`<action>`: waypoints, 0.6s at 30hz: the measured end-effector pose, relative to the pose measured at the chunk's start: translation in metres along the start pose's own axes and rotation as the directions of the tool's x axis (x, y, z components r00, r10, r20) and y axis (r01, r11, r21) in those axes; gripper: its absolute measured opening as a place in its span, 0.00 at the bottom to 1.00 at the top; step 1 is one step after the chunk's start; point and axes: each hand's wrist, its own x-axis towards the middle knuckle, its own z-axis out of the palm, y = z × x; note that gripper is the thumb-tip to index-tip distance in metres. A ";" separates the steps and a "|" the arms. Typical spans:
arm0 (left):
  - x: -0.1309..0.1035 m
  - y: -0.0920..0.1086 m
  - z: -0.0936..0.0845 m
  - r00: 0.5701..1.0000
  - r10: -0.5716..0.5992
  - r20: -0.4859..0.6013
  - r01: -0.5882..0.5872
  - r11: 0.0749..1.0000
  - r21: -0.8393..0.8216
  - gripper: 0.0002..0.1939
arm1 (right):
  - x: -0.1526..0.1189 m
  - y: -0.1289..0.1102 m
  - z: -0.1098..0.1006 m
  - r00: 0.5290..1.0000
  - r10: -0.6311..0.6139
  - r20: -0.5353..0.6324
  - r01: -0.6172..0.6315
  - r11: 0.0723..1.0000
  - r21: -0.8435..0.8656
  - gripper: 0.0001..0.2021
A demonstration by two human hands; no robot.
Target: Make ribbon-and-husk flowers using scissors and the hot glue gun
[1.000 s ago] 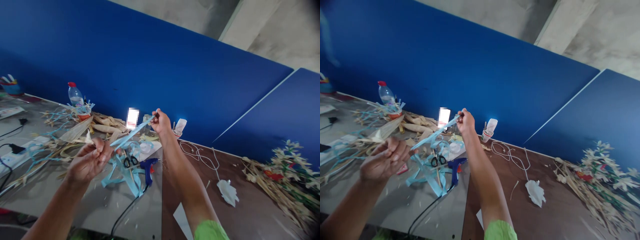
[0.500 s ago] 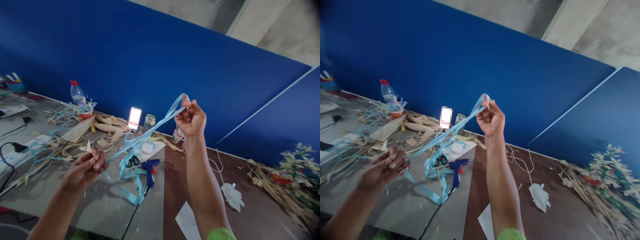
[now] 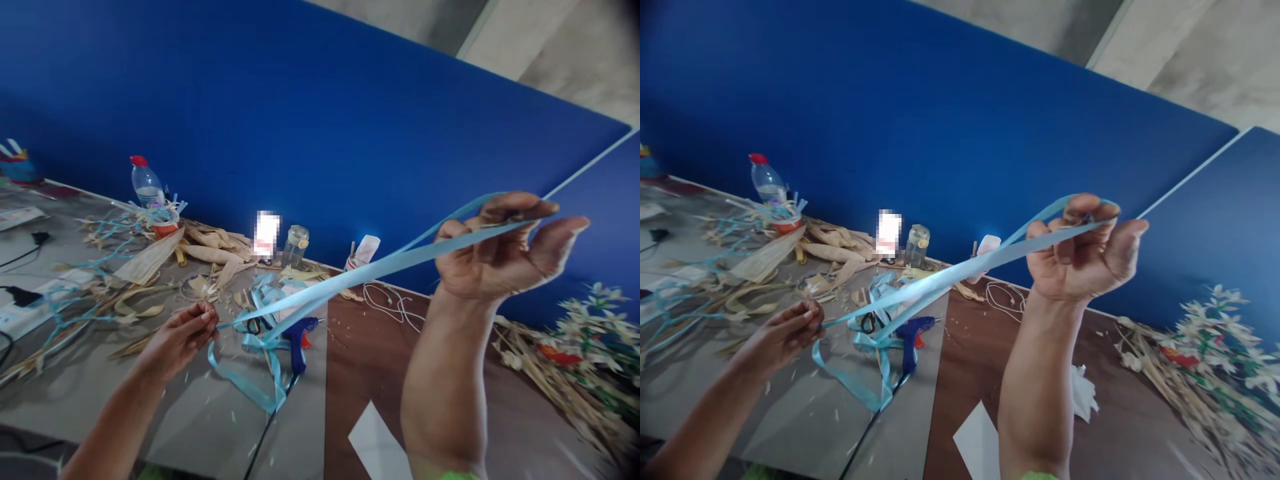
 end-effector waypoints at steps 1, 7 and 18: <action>0.002 -0.002 0.000 1.000 -0.002 0.000 0.002 1.000 0.026 0.08 | -0.003 -0.001 -0.002 0.997 -0.002 0.080 0.008 0.997 -0.078 0.17; 0.007 -0.006 0.010 0.992 0.064 -0.110 -0.034 0.967 0.252 0.13 | -0.024 0.033 -0.005 0.810 0.344 0.475 0.023 0.791 -0.612 0.13; 0.006 -0.001 0.021 0.768 0.425 -0.478 -0.301 0.900 0.316 0.10 | -0.058 0.103 -0.014 0.257 0.963 0.084 0.444 -0.041 -0.895 0.16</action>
